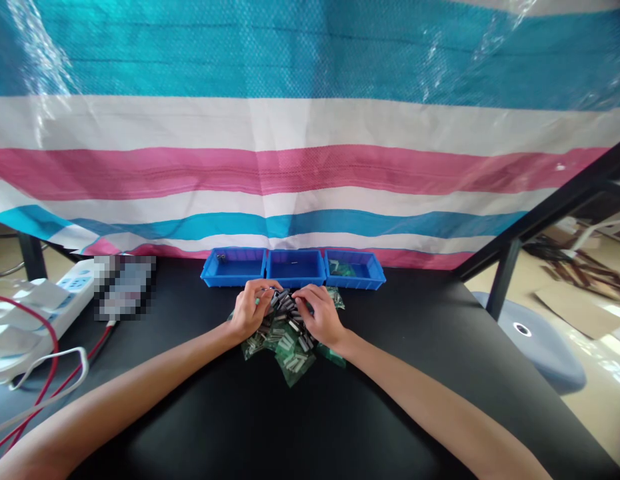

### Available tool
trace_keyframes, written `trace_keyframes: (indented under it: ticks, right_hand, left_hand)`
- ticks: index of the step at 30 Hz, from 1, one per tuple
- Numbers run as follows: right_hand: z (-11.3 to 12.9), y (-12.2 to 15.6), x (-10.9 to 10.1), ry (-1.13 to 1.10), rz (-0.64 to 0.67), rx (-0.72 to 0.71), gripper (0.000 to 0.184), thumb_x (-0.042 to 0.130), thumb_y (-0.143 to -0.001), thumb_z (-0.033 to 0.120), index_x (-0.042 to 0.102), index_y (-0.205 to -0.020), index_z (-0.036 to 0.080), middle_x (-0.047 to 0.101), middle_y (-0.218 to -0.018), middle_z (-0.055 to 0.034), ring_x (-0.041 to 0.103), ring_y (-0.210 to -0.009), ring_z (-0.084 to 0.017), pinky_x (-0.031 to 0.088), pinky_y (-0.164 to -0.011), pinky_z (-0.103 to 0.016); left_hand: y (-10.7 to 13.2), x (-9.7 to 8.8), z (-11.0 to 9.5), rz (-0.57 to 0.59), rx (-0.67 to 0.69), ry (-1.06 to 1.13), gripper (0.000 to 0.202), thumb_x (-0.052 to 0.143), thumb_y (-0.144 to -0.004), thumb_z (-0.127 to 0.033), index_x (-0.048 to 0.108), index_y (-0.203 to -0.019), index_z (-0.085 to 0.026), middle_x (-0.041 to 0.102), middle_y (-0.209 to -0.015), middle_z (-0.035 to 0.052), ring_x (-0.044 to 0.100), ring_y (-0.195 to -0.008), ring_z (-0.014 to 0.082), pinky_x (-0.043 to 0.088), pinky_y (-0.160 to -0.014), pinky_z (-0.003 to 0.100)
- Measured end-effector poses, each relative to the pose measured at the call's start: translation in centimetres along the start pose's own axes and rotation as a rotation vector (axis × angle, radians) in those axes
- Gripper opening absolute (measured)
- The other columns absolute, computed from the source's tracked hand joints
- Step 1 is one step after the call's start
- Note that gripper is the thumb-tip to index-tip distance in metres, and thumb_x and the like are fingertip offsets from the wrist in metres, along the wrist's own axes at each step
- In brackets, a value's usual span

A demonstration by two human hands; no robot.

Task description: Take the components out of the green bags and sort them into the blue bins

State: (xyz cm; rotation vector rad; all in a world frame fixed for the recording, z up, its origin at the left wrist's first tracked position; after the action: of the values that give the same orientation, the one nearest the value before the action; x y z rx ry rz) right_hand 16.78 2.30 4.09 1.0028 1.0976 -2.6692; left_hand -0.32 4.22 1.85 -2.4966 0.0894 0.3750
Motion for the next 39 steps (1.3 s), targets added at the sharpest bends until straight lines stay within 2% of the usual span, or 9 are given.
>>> trace_keyframes:
  ticks: [9,20,39]
  right_hand:
    - [-0.04,0.0,0.04,-0.003,0.007,0.001,0.018,0.044,-0.096,0.02,0.062,-0.094,0.02,0.066,-0.088,-0.006,0.061,-0.085,-0.02,0.04,-0.078,-0.034]
    - [-0.14,0.05,0.13,0.001,0.006,-0.003,0.017,0.046,-0.095,0.02,0.063,-0.095,0.019,0.066,-0.088,-0.0058,0.061,-0.085,-0.02,0.04,-0.078,-0.034]
    - [0.03,-0.02,0.06,-0.008,0.008,-0.002,0.019,0.045,-0.096,0.022,0.063,-0.093,0.019,0.066,-0.088,-0.0065,0.061,-0.085,-0.02,0.04,-0.078,-0.035]
  left_hand:
    - [0.04,0.02,-0.02,0.011,0.018,0.027,0.011,0.046,-0.096,-0.029,0.041,-0.102,-0.021,0.068,-0.099,0.0043,0.046,-0.044,0.0029,0.04,-0.045,0.017]
    - [0.05,-0.07,0.13,0.009,-0.008,0.032,0.016,0.046,-0.095,-0.037,0.043,-0.099,-0.021,0.069,-0.099,0.0053,0.046,-0.045,0.0045,0.041,-0.047,0.019]
    - [0.06,-0.11,-0.09,0.005,0.001,0.024,0.013,0.047,-0.096,-0.033,0.044,-0.101,-0.021,0.071,-0.095,0.0048,0.047,-0.045,0.0052,0.041,-0.047,0.02]
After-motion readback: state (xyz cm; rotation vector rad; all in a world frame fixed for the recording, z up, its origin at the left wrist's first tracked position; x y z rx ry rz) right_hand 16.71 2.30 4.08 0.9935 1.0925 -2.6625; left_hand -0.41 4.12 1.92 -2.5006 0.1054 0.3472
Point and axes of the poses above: each hand's wrist, its own y-axis away from the middle knuckle, its own x-axis out of the palm, z = x × y, the point moved 6 cm from there along -y, towards the middle knuckle
